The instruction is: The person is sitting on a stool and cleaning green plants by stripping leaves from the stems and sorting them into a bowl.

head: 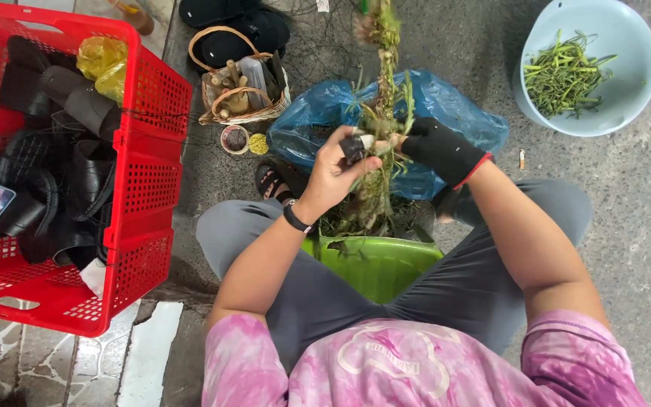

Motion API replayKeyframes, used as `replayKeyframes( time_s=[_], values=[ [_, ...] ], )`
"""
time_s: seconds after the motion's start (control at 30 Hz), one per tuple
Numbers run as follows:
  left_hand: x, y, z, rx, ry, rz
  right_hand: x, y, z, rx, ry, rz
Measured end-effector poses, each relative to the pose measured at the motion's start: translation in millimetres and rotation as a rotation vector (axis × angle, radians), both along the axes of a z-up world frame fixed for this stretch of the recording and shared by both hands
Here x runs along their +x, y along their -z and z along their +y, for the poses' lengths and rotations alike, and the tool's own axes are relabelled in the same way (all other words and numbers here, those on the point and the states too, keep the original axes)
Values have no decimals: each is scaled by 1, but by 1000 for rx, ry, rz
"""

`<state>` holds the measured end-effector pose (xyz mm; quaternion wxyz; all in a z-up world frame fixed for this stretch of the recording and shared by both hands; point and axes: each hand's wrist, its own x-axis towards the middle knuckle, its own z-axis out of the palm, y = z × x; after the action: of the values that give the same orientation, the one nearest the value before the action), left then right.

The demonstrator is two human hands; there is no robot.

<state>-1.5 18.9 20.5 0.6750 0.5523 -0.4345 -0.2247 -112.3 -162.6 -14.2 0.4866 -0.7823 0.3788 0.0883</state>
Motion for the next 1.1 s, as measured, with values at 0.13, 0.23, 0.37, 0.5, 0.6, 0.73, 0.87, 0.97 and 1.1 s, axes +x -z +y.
replayKeyframes(
  time_s=[0.13, 0.23, 0.37, 0.5, 0.6, 0.73, 0.87, 0.97, 1.1],
  values=[
    [0, 0, 0, 69, -95, -47, -21, -38, -20, -652, -221, -251],
    [-1, 14, -1, 170, -173, -207, -22, -67, -8, -1030, -172, -569],
    [-6, 16, -1, 205, -89, -296, -17, -61, 21, -1066, -498, -958],
    [-7, 21, -1, 238, -48, -307, -15, -38, 28, -1279, -564, -746],
    [-5, 21, 0, 272, -63, -280, -15, -27, 32, -1131, -443, -742],
    [-10, 22, -3, 274, -69, -247, -15, -55, 29, -64, -36, -964],
    [-3, 13, -1, 326, -84, -163, -53, -52, -56, -38, 218, -1108],
    [5, 6, 2, 300, -54, 6, -95, -17, -153, -634, 193, -966],
    [11, -2, 4, 287, 4, 253, -146, 16, -198, -1153, 354, -108]
  ],
)
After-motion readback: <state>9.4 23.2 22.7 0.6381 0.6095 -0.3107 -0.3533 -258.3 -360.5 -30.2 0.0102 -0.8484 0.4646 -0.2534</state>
